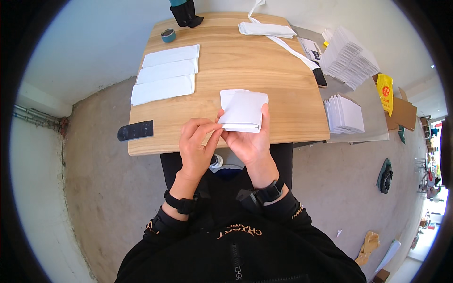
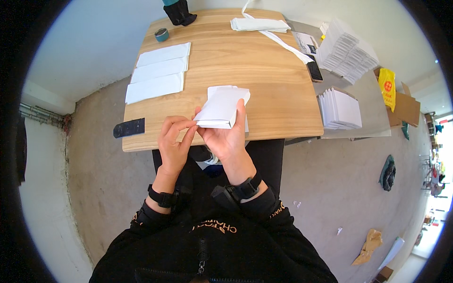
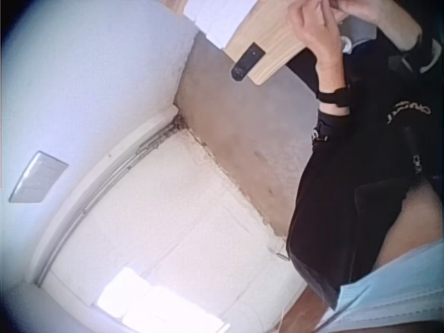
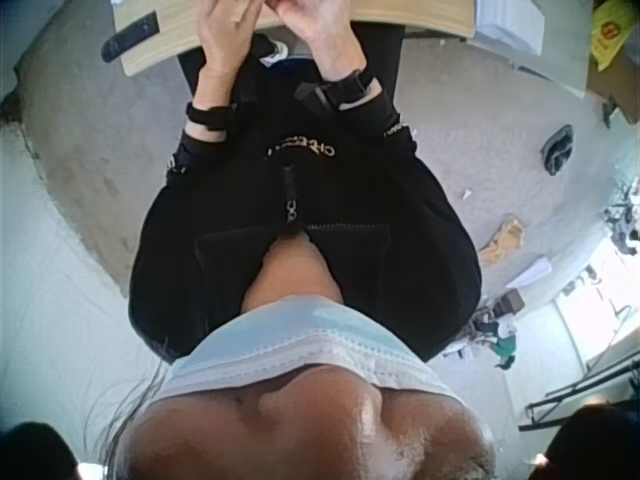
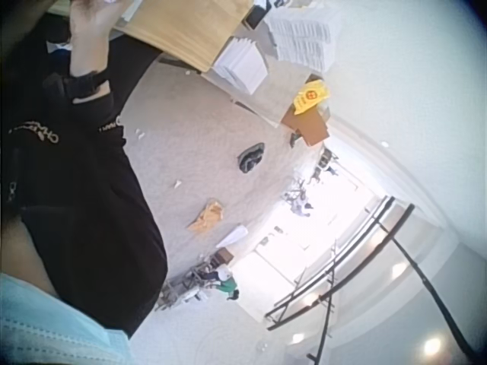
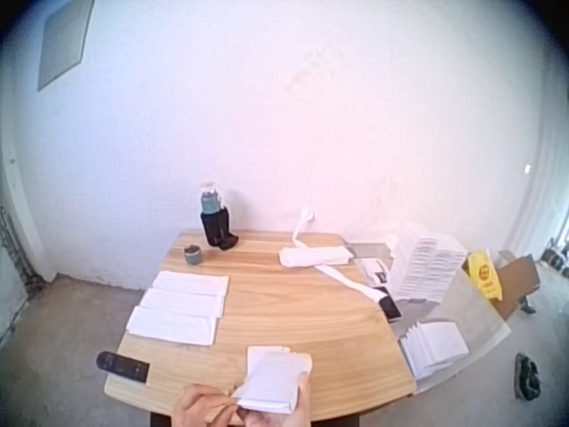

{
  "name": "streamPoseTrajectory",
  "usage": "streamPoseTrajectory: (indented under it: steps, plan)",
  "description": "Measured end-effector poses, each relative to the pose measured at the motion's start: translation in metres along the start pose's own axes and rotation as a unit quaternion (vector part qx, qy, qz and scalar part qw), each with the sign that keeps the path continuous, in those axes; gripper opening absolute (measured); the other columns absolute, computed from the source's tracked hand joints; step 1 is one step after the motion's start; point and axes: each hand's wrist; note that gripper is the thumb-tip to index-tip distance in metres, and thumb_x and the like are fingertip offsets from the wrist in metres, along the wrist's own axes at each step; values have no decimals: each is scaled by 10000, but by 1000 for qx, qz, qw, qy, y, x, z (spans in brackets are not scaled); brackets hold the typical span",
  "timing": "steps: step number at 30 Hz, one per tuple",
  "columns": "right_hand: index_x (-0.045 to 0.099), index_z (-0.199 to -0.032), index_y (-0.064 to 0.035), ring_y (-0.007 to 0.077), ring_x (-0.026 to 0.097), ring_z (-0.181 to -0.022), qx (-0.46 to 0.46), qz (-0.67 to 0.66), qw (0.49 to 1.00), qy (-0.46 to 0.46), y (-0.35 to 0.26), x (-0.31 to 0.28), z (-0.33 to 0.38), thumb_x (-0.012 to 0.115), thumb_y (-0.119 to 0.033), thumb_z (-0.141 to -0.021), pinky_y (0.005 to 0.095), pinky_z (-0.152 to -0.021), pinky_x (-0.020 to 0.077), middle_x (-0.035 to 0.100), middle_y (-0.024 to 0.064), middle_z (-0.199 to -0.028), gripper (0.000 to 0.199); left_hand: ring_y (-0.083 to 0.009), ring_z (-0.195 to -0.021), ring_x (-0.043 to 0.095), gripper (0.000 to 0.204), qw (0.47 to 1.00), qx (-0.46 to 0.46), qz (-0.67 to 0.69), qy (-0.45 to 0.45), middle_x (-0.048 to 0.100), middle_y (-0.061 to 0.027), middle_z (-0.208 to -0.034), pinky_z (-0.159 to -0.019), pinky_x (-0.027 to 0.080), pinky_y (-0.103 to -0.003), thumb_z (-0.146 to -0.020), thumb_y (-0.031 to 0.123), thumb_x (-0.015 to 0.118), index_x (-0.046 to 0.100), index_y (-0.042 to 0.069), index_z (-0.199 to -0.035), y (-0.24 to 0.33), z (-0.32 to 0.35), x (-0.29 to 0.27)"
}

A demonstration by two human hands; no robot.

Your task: Folding and stacking small white paper boxes on a wooden table.

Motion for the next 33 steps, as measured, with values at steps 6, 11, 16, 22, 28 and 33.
streamPoseTrajectory:
  steps: [6, 11, 16, 22, 28, 33]
  plan:
    - [467, -1324, -151, 339, 528, -1107, 34, 14, 999, -38, -5, -1, -2, 589, -605, -839, 443, -864, 472, 550, 105, -1218, 675, -259, -843, 605, 152, 1000, 3, 13, -9, 605, -118, -906, -739, 485, -324, -775, -8, 718, 658, 29, -910, 0, 0, -3]
    - [451, -1332, -128, 345, 533, -1110, 44, -5, 998, -37, 2, -1, -2, 578, -608, -844, 457, -871, 491, 552, 131, -1209, 696, -228, -837, 602, 131, 997, -33, 62, 33, 607, -105, -892, -746, 477, -302, -784, 3, 721, 635, 23, -880, 6, -1, -1]
    - [464, -1319, -151, 337, 539, -1147, -13, 1, 999, -44, 5, 4, 0, 532, -648, -857, 455, -915, 487, 567, 75, -1199, 682, -160, -843, 592, 103, 987, -116, 100, 38, 626, -72, -915, -770, 464, -273, -826, 28, 705, 619, 21, -882, 7, 0, 0]
    - [455, -1342, -157, 326, 518, -1191, -27, 16, 997, -64, 5, 11, 3, 503, -641, -878, 457, -962, 454, 564, 57, -1221, 673, -173, -841, 592, 78, 985, -121, 121, 26, 630, -75, -922, -772, 465, -273, -860, 36, 669, 611, 5, -902, 7, 0, 0]
    - [471, -1327, -147, 313, 524, -1185, -28, 36, 997, -63, 3, 6, 2, 499, -631, -885, 470, -964, 447, 585, 69, -1193, 656, -209, -833, 598, 69, 990, -102, 92, -33, 618, -100, -904, -749, 467, -292, -872, 21, 645, 597, 2, -918, 8, -3, -8]
    - [454, -1353, -154, 335, 515, -1175, 21, 6, 998, -67, 0, -2, -1, 532, -633, -860, 494, -950, 447, 533, 114, -1294, 691, -271, -783, 605, 75, 996, -55, 69, -20, 616, -123, -872, -699, 481, -332, -843, 2, 658, 600, 9, -891, 4, -5, -11]
Point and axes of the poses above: each hand's wrist, its own z-axis away from the middle knuckle, its own x-axis out of the palm, y = z × x
